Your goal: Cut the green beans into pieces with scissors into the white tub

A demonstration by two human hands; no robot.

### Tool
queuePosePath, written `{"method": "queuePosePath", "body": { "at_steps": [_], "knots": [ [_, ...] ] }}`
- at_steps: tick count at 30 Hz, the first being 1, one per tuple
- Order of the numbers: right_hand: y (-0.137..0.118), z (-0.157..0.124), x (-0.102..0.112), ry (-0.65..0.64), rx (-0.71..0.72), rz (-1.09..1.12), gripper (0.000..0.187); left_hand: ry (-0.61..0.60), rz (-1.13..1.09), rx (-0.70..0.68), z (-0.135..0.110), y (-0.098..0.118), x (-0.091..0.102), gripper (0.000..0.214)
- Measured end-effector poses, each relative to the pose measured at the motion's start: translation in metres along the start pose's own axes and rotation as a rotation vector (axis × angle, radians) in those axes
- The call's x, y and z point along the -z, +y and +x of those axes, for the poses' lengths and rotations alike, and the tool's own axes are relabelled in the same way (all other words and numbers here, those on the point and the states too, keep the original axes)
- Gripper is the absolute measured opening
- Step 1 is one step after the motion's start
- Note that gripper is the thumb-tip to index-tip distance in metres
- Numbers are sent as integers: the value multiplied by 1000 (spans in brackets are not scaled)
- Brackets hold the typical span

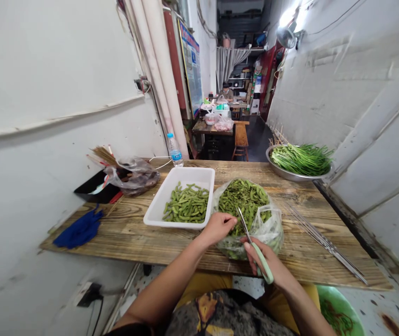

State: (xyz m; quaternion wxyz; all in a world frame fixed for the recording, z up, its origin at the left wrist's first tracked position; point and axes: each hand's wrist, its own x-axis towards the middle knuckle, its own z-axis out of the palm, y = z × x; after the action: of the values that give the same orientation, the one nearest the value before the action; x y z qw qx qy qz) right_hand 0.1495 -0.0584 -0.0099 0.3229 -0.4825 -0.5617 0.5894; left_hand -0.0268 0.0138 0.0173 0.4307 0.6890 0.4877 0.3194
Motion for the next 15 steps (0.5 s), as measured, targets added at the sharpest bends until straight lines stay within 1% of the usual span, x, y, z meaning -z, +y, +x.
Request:
{"method": "queuePosePath", "body": {
  "at_steps": [4,7,8,9,10,11,12,13,15],
  "knots": [
    [-4,-2,2,15,-49,-34,40,-38,30,-15,-1,2,5,33],
    [-3,1,2,18,-110,-52,41,-71,46,2,0,0,11,30],
    [-3,2,1,23,-121,-40,42,-60,42,7,1,-1,14,30],
    [-2,3,0,36,-119,-19,43,-21,36,7,3,-3,19,28],
    [-1,4,-1,60,-108,13,45,52,43,1,4,-4,26,26],
    [-1,5,-1,85,-92,50,46,156,80,-5,5,-5,34,23],
    [-1,5,-2,104,-76,90,47,285,152,-10,6,-6,42,19],
    [-1,5,-2,109,-64,131,48,430,257,-9,6,-6,50,19],
    [0,3,-1,77,-65,211,49,697,509,3,6,-4,61,27]
  ]
}}
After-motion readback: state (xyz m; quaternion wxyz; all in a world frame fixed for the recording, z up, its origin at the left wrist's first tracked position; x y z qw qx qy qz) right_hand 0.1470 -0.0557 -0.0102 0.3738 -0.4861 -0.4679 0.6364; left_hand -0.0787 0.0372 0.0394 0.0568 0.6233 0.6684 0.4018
